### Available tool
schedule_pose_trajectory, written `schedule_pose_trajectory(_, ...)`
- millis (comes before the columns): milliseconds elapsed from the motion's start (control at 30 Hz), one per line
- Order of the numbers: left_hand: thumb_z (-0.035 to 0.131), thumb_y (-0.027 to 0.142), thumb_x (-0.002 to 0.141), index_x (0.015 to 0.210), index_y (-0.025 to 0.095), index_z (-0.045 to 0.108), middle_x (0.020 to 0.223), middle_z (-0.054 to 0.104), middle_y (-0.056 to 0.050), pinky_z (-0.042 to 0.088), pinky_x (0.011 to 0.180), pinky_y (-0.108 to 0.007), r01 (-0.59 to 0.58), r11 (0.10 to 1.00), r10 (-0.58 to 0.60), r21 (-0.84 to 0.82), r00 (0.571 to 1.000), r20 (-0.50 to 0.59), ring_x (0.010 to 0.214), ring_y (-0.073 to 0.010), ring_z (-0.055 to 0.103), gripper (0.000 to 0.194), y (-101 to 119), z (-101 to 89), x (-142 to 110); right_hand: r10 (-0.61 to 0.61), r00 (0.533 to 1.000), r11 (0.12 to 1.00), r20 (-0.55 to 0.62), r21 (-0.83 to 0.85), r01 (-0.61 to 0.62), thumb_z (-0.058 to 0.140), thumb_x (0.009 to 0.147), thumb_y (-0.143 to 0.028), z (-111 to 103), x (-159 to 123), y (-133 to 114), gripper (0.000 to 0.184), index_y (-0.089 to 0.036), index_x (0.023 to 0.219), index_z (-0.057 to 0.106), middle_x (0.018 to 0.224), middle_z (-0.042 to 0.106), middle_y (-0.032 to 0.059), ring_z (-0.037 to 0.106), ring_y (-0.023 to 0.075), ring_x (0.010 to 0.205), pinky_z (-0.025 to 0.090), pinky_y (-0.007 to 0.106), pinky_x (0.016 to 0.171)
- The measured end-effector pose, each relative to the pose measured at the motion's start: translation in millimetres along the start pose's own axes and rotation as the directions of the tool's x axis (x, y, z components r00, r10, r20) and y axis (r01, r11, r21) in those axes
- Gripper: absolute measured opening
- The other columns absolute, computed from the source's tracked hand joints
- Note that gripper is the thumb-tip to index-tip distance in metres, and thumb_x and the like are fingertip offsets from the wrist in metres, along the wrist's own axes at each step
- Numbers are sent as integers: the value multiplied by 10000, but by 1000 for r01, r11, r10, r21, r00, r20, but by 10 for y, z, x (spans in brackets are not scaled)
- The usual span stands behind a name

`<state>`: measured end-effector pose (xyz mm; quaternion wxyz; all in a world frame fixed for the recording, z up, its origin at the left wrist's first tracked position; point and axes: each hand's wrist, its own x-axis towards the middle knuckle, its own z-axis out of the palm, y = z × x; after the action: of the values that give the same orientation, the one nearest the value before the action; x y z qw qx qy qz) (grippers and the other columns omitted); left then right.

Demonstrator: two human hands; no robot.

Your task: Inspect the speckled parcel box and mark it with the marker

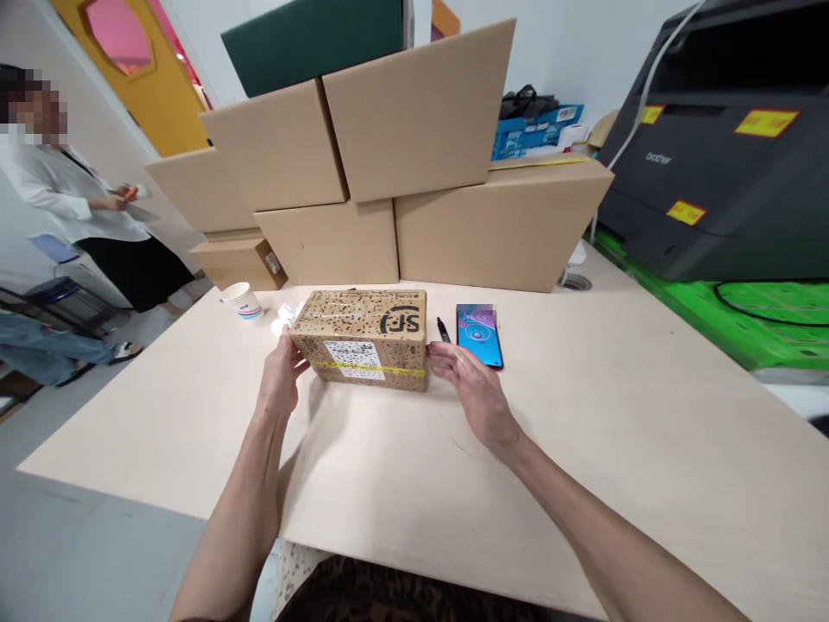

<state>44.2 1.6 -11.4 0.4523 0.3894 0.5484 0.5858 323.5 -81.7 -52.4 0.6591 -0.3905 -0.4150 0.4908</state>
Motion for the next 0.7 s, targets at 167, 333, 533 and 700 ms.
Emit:
schedule_pose_trajectory(167,677,730,772,1114,230,769,1210,761,-99,541,854,-370,-34,997,47,-75,982,182,1095,-283,687,613,62,43,-65,-14,1000,999,2,-30,14,661,867,-585,9,-15,20,401,-287,1123,743,1260,740,86,657,313,1201,541,499,986)
schedule_pose_trajectory(333,700,569,868,1111,300,807,1385,694,-34,392,1207,-442,-471,849,512,-241,847,147,1421,-289,525,378,141,2,-163,72,995,997,63,-8,-71,673,842,-648,37,-42,45,494,-304,1194,719,1298,737,74,671,326,1216,559,520,994)
schedule_pose_trajectory(533,800,437,832,1318,356,695,1636,451,-3,262,1293,-448,-480,874,483,-74,875,33,1583,-280,287,504,110,-52,-161,216,971,976,105,-54,-211,622,888,-682,70,-57,92,527,-290,1228,711,1311,736,70,655,316,1257,570,487,990)
schedule_pose_trajectory(700,911,530,660,1542,261,429,1610,464,-158,414,1190,-559,34,989,-12,-145,989,146,1486,-390,440,1041,63,5,-95,242,968,966,67,-112,-233,708,862,-620,39,-67,104,496,-299,1240,701,1392,691,52,634,298,1278,556,456,1014)
